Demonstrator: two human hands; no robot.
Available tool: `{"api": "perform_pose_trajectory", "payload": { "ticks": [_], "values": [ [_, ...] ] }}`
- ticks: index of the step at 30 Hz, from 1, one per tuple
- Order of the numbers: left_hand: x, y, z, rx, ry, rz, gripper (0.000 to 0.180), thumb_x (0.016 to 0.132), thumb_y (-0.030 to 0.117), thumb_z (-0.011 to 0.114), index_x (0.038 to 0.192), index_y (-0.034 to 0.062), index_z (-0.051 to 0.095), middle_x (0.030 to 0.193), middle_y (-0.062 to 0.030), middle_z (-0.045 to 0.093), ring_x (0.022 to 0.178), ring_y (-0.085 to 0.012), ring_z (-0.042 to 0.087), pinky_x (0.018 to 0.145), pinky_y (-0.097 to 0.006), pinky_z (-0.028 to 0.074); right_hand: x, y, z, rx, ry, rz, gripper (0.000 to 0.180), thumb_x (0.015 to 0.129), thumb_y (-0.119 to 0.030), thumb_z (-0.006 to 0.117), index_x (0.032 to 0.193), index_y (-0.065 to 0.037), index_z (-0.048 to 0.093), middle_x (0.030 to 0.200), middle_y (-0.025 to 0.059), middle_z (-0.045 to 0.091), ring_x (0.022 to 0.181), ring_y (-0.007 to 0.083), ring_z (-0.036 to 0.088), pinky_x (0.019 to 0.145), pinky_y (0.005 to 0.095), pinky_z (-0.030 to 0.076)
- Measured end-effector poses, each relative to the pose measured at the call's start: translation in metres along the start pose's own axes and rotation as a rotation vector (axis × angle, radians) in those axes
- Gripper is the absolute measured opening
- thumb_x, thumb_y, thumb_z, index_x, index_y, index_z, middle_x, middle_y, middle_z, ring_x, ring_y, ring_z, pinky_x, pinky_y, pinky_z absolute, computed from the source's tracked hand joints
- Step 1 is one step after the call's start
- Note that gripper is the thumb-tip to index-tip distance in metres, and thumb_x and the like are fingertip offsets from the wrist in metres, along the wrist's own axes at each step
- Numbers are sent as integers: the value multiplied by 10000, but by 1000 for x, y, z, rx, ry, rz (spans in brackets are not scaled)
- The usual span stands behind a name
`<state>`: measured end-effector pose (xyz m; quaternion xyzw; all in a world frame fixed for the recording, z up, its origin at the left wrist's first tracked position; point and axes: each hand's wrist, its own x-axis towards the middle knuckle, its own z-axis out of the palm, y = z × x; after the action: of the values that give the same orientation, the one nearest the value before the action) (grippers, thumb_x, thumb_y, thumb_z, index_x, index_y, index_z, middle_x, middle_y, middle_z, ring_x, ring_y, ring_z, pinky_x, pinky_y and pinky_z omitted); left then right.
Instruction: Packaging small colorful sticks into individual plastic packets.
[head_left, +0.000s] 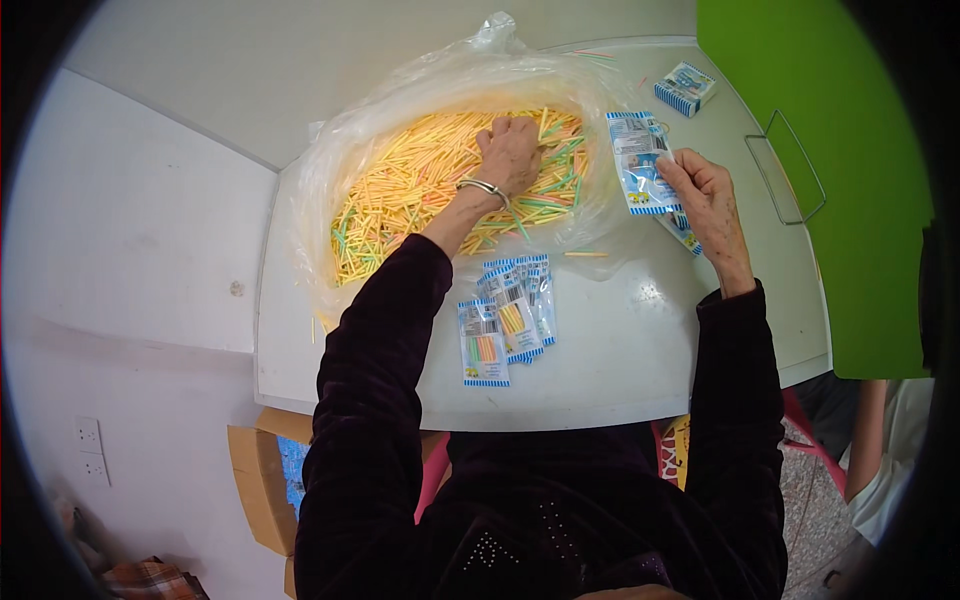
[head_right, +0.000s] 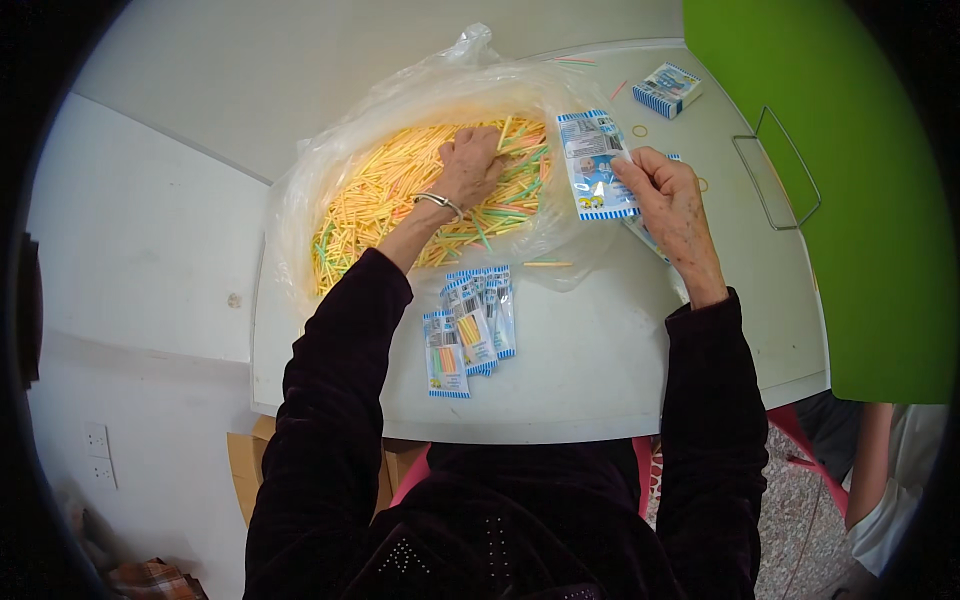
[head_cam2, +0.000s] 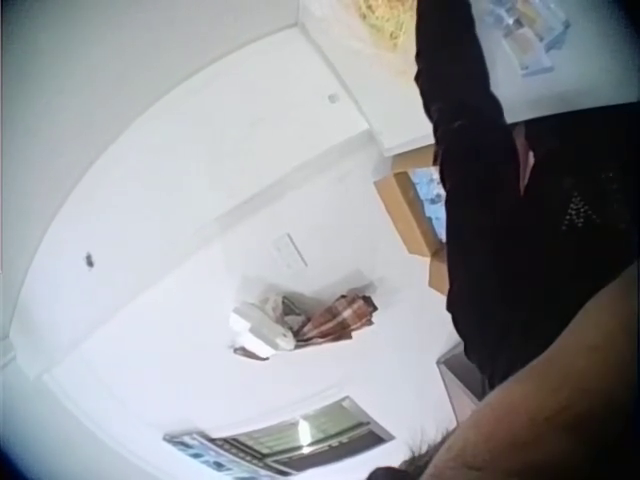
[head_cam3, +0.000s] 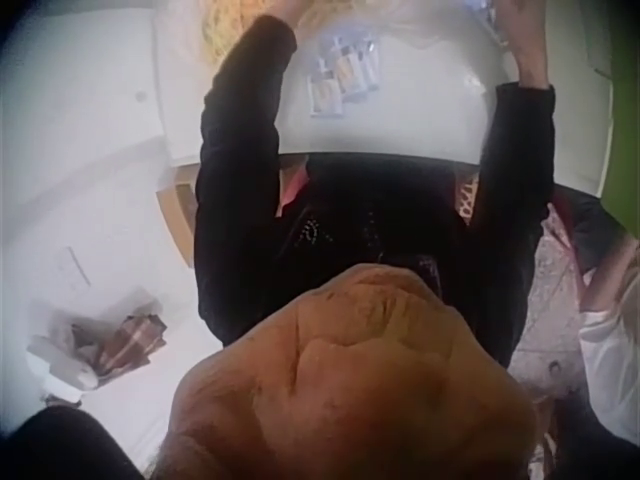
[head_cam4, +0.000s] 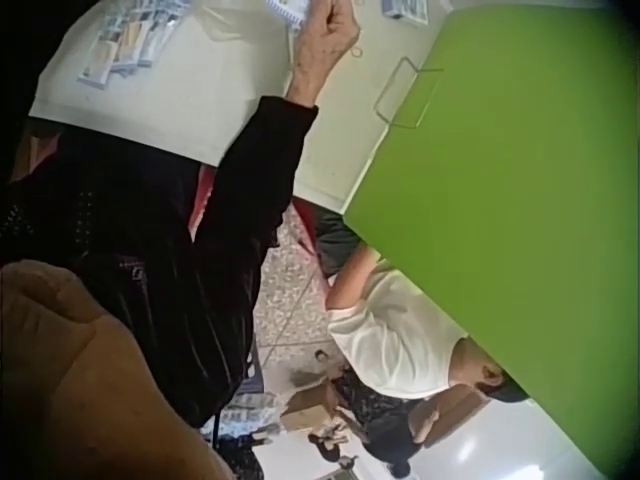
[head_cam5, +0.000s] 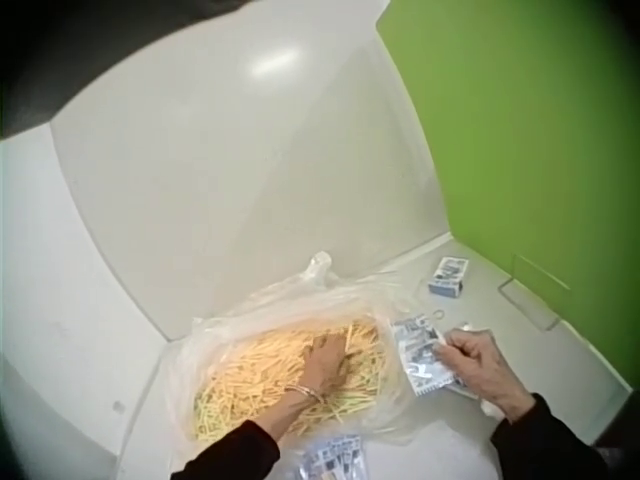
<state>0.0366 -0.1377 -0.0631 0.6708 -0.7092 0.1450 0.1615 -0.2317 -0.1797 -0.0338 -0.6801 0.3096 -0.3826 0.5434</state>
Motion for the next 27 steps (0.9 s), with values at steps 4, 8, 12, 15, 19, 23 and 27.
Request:
{"api": "perform_pose_trajectory", "payload": {
  "ticks": [4, 8, 12, 15, 19, 23, 27],
  "values": [
    [-1, -8, -20, -477, -127, -206, 195, 841, 191, 557, 936, 22, 544, 855, -82, 618, 870, -245, 578, 780, -360, 421, 3, 4, 5, 48, -14, -43, 279, 904, -198, 546, 672, -60, 477, 634, -84, 414, 582, -5, 333, 522, 174, 285],
    [-1, 3, -56, -1173, -219, -426, 206, 909, 205, 520, 985, 14, 532, 868, -97, 635, 913, -201, 604, 784, -344, 475, 6, 4, 19, 215, 21, -16, 257, 913, -209, 538, 696, -74, 508, 654, -90, 445, 592, -16, 342, 537, 164, 290],
    [-3, -5, -67, -1618, -281, -741, 180, 920, 165, 498, 988, 0, 521, 895, -134, 623, 882, -242, 615, 788, -392, 503, 17, 3, 41, 414, -51, -29, 210, 913, -206, 540, 756, -68, 554, 714, -78, 518, 656, -30, 422, 603, 146, 341],
    [-8, -15, -57, -1966, -238, -851, 170, 913, 132, 495, 1002, -12, 509, 929, -166, 607, 852, -281, 617, 810, -426, 513, 18, -7, 71, 657, -41, 90, 154, 904, -193, 550, 819, -66, 572, 805, -31, 583, 760, 17, 521, 721, 180, 397],
    [-10, -9, -51, -2281, -69, -951, 148, 896, 89, 507, 996, -21, 511, 939, -177, 599, 844, -288, 611, 808, -430, 513, 24, -8, 115, 918, 132, 216, 114, 904, -162, 533, 916, -53, 565, 916, 53, 608, 877, 142, 563, 830, 299, 414],
    [-8, 22, -41, -2437, -45, -759, 149, 878, 75, 534, 975, -36, 515, 928, -173, 600, 831, -274, 606, 820, -399, 510, 45, 20, 138, 1150, 151, 203, 144, 923, -155, 490, 909, -28, 557, 868, 65, 592, 838, 153, 555, 791, 300, 431],
    [-13, 46, -35, -2309, 231, -726, 174, 881, 65, 519, 1011, -39, 469, 907, -159, 584, 827, -271, 607, 751, -377, 525, 51, 14, 152, 1258, 272, 236, 197, 941, -169, 447, 906, -5, 551, 821, 80, 575, 774, 175, 549, 742, 305, 457]
  ]
}}
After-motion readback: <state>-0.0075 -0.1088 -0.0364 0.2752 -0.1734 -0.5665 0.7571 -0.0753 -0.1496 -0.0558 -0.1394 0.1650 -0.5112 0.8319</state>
